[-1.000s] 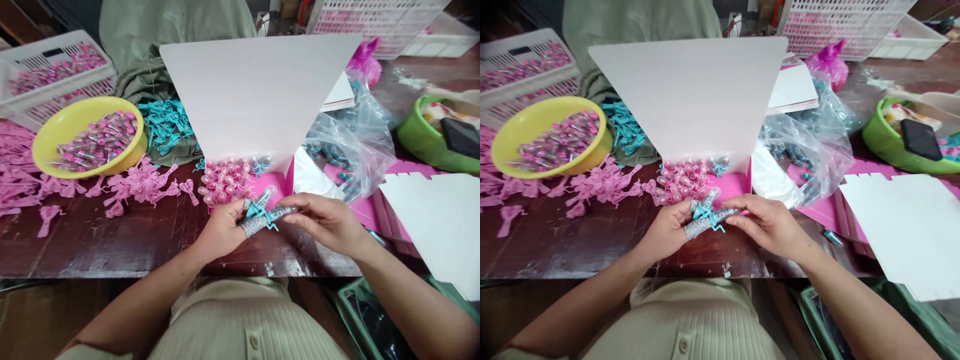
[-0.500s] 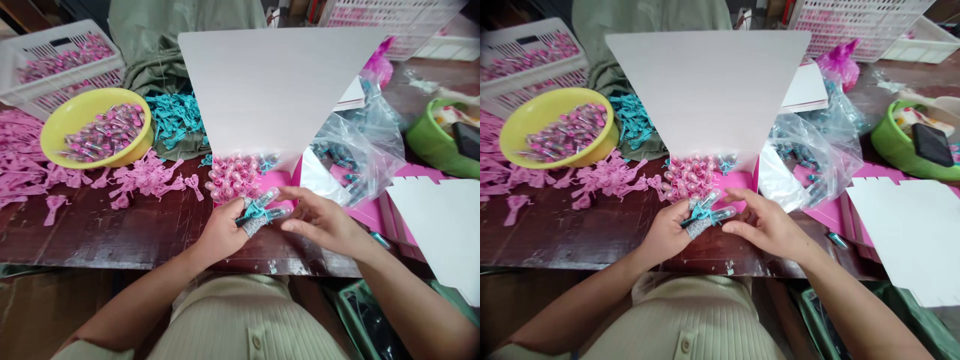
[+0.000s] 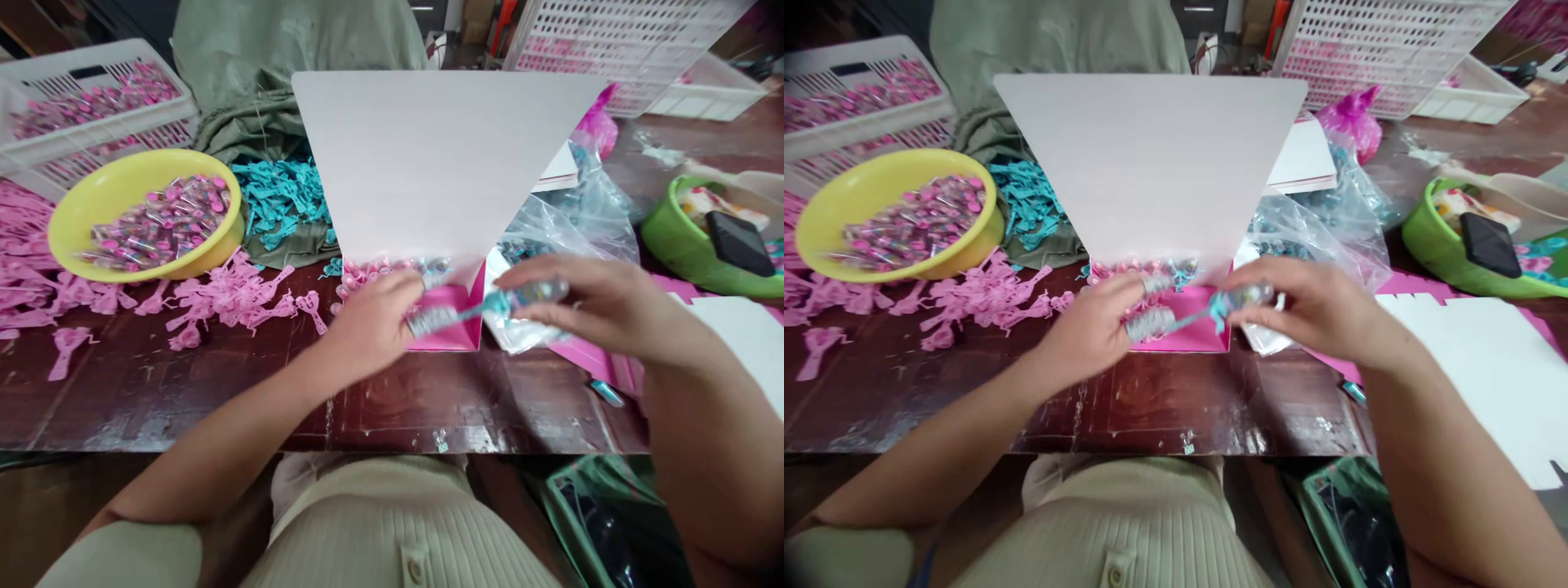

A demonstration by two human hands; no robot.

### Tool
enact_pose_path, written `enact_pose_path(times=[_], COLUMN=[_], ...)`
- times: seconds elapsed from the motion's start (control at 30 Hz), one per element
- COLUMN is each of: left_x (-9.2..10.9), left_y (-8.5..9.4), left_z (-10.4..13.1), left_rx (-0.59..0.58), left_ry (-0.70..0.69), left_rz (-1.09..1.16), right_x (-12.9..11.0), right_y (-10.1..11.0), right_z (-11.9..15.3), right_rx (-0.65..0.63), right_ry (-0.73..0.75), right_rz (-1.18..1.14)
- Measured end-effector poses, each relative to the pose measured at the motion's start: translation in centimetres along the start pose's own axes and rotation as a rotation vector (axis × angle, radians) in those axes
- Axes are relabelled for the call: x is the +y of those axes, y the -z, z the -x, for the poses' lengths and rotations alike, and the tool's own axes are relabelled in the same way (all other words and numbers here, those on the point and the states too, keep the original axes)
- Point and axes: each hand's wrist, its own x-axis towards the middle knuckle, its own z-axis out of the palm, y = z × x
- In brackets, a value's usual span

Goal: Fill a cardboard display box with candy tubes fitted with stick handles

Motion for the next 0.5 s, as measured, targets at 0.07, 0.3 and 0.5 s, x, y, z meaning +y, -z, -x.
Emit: enact_pose_path(times=[0.07,0.3,0.5], left_x=[-2.0,-6.1,-6.3], left_y=[1.0,-0.1,-0.5], left_z=[-2.4,-5.4,-4.3], left_rx=[0.103,-0.094,-0.037], left_ry=[-0.089,-0.074,-0.080], left_rz=[-0.335,-0.623,-0.656], right_x=[1.7,2.5,2.4], right_y=[-0.5,-4.7,-4.9], right_z=[-1.0,-5.2,-6.4], right_rx=[0.100,-0.226,-0.251], right_ry=[-0.164,-0.498,-0.541], right_rz=[0.308,0.755,0.772])
